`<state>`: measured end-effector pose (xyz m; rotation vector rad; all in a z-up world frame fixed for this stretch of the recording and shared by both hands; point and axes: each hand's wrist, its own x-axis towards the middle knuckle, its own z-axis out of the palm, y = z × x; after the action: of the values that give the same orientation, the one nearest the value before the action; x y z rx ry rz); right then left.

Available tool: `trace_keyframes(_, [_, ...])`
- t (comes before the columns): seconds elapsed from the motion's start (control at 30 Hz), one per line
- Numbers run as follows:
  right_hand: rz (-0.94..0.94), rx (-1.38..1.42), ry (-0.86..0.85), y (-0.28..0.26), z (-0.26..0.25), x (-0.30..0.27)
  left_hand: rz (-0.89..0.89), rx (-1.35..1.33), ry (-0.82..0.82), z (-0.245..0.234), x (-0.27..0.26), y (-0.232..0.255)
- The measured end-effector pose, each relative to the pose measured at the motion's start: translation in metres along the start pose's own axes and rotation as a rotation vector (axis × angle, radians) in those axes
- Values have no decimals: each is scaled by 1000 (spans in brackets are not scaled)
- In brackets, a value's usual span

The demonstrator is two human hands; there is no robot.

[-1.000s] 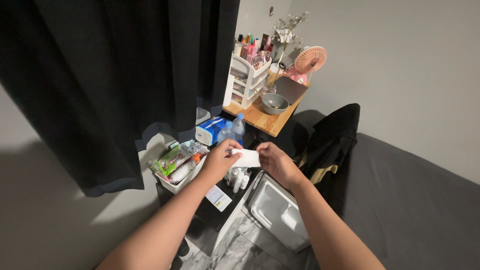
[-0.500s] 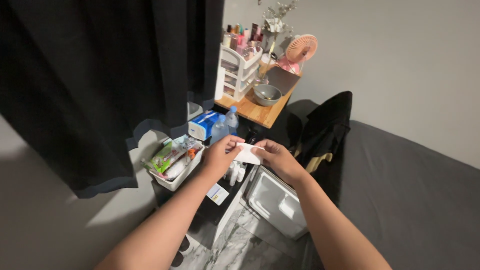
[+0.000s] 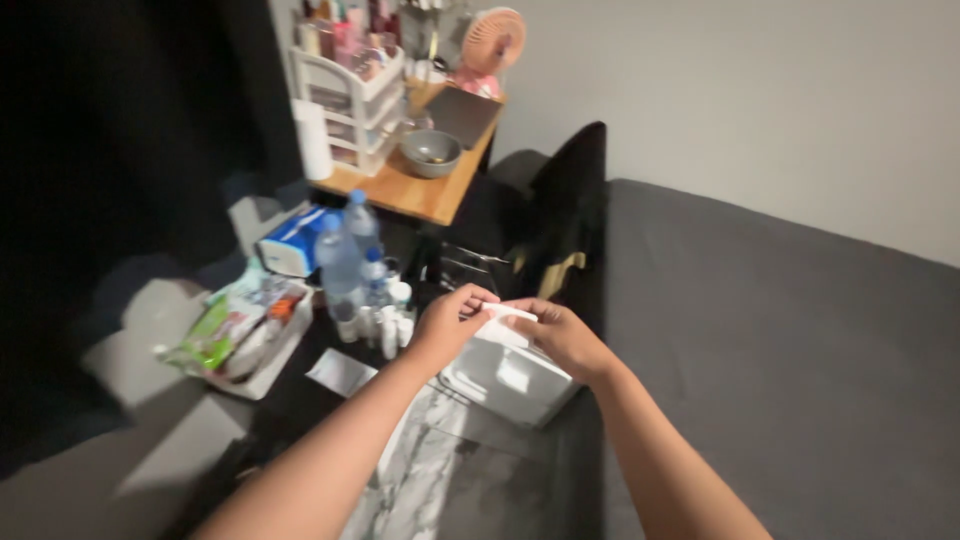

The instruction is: The recorder cleans the interior of a mini-fridge using a wet wipe.

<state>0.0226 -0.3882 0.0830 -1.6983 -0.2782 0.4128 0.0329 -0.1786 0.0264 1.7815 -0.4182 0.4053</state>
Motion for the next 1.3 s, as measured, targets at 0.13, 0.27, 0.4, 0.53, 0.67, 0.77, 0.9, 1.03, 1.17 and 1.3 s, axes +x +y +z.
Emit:
trace_keyframes(0.13, [55, 100, 36, 15, -42, -7, -87, -100, -102, 49, 20, -7])
trace_keyframes(0.27, [83, 112, 116, 38, -80, -7, -122, -89, -118, 86, 33, -17])
trace_keyframes(0.4, [119, 184, 215, 63, -112, 7, -181, -131, -166, 109, 50, -48])
trace_keyframes(0.53, [88, 289, 328, 128, -145, 31, -136, -61, -151, 121, 59, -101])
trace_keyframes(0.67, [92, 424, 419, 183, -163, 47, -178, 45, -155, 128, 70, -161])
trace_keyframes(0.77, [97, 487, 469, 255, -173, 60, -178, 87, -206, 140, 77, -215])
trace_keyframes(0.9, [117, 523, 577, 362, -173, 81, -173, 205, -275, 157, 89, -286])
trace_keyframes(1.03, [161, 476, 624, 443, -155, 102, -234, 276, -338, 176, 91, -348])
trace_keyframes(1.17, [302, 420, 767, 514, -138, 128, -54, 513, -453, 200, 88, -423])
trace_keyframes(1.3, [522, 210, 843, 557, -131, 159, -45, 697, -603, 224, 87, -483])
